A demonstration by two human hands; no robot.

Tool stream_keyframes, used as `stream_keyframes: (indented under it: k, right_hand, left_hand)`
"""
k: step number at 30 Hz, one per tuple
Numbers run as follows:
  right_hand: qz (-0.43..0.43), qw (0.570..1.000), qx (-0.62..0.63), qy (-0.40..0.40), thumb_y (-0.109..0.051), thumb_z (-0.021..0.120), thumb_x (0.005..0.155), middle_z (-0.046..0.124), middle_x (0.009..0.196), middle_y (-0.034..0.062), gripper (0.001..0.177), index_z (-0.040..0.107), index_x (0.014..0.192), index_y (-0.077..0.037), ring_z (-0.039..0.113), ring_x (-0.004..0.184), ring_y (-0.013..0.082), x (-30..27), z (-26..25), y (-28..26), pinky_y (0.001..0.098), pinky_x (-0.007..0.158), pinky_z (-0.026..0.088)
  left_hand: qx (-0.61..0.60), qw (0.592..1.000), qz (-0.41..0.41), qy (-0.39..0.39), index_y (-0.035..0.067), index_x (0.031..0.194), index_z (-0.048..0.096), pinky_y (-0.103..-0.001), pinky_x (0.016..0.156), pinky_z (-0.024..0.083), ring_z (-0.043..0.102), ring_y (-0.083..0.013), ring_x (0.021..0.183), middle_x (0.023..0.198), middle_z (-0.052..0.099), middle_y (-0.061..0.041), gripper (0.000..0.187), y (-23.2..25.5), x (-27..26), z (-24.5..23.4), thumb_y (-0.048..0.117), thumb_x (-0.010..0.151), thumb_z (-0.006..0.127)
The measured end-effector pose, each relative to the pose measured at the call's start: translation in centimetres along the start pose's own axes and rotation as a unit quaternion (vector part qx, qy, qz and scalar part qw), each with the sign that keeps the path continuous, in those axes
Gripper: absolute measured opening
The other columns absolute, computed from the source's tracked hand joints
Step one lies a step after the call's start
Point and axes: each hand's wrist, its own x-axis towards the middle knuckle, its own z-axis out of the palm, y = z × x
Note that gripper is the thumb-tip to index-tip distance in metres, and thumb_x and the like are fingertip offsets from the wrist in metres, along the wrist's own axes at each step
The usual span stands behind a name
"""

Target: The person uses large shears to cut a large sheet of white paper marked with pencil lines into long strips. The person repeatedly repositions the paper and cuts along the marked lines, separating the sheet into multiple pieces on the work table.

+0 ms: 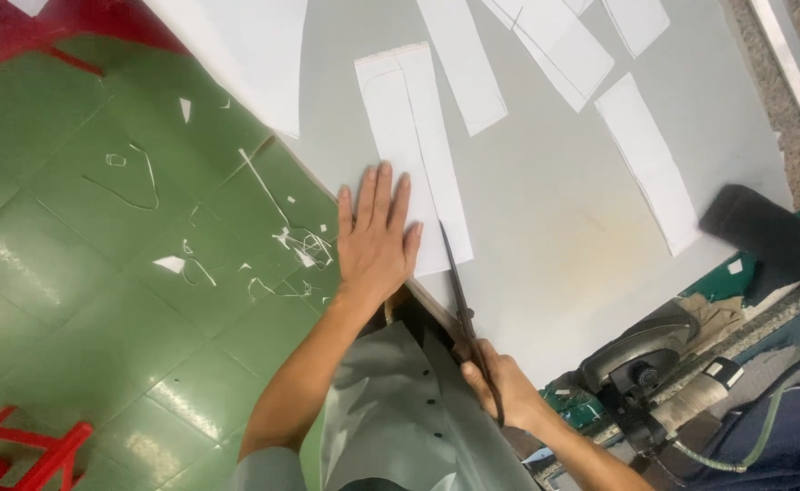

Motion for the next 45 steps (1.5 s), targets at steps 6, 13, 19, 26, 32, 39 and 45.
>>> stream_keyframes:
  k: [6,13,19,26,32,39,45]
  right_hand:
    - [0.008,0.997,0.017,-0.073,-0.069,0.033,0.090,0.053,0.068,0.0018,0.069,0.049,0.122,-0.011,0.054,0.054,0.0161,1.4,-2.8,-2.7,0.0330,0.051,0.043]
    - [-0.018,0.994,0.074,-0.083,-0.068,0.038,0.091,0.051,0.067,0.0005,0.067,0.050,0.118,-0.008,0.049,0.052,0.0138,1.2,-2.8,-2.4,0.0300,0.048,0.045]
    - [-0.039,0.995,0.057,-0.069,-0.063,0.039,0.097,0.042,0.059,-0.0015,0.055,0.049,0.104,-0.009,0.039,0.050,0.0122,-0.6,-0.9,1.7,0.0320,0.047,0.031]
    - [-0.018,0.998,0.030,-0.043,-0.071,0.033,0.093,0.034,0.061,-0.0026,0.067,0.051,0.106,-0.007,0.033,0.052,0.0121,0.2,-0.9,0.1,0.0325,0.049,0.028]
    - [-0.029,0.999,-0.023,-0.009,-0.064,0.037,0.096,0.042,0.065,0.0002,0.061,0.051,0.111,-0.006,0.043,0.053,0.0153,0.6,-0.6,-0.6,0.0348,0.049,0.034]
    - [-0.014,1.000,-0.017,0.015,-0.056,0.039,0.102,0.040,0.066,-0.0009,0.048,0.045,0.096,-0.009,0.037,0.055,0.0155,0.6,0.0,-0.8,0.0357,0.051,0.032]
    - [0.017,0.999,-0.025,0.016,-0.061,0.037,0.098,0.052,0.067,0.0024,0.054,0.049,0.101,-0.009,0.047,0.056,0.0188,0.8,0.0,-1.3,0.0364,0.053,0.037]
  left_hand:
    - [0.003,0.999,-0.011,-0.046,0.012,0.165,0.023,-0.053,0.129,0.001,0.007,-0.0292,0.159,0.172,0.011,-0.014,0.065,0.0,0.3,0.2,0.048,0.111,0.020]
    - [0.005,1.000,-0.004,-0.006,0.011,0.163,0.032,-0.055,0.129,0.008,0.016,-0.0304,0.158,0.170,0.021,-0.015,0.062,0.0,0.2,-0.1,0.043,0.111,0.029]
    - [-0.011,0.999,-0.017,-0.040,0.012,0.165,0.026,-0.054,0.128,0.003,0.010,-0.0295,0.159,0.172,0.014,-0.014,0.064,0.1,0.2,0.1,0.046,0.110,0.025]
    - [-0.018,1.000,-0.007,-0.005,0.011,0.163,0.032,-0.056,0.128,0.008,0.017,-0.0312,0.158,0.170,0.021,-0.016,0.061,0.0,0.1,-0.1,0.043,0.111,0.030]
    - [-0.029,0.999,-0.012,-0.028,0.011,0.164,0.027,-0.055,0.128,0.004,0.013,-0.0305,0.159,0.171,0.017,-0.015,0.062,-0.1,0.2,0.0,0.044,0.111,0.026]
    - [-0.020,1.000,-0.009,-0.008,0.012,0.164,0.031,-0.055,0.128,0.007,0.017,-0.0303,0.158,0.170,0.022,-0.015,0.061,-0.1,0.1,0.1,0.044,0.111,0.027]
    - [-0.017,1.000,-0.005,0.007,0.011,0.163,0.034,-0.055,0.128,0.010,0.020,-0.0306,0.157,0.169,0.025,-0.015,0.060,-0.2,0.2,-0.2,0.043,0.112,0.032]
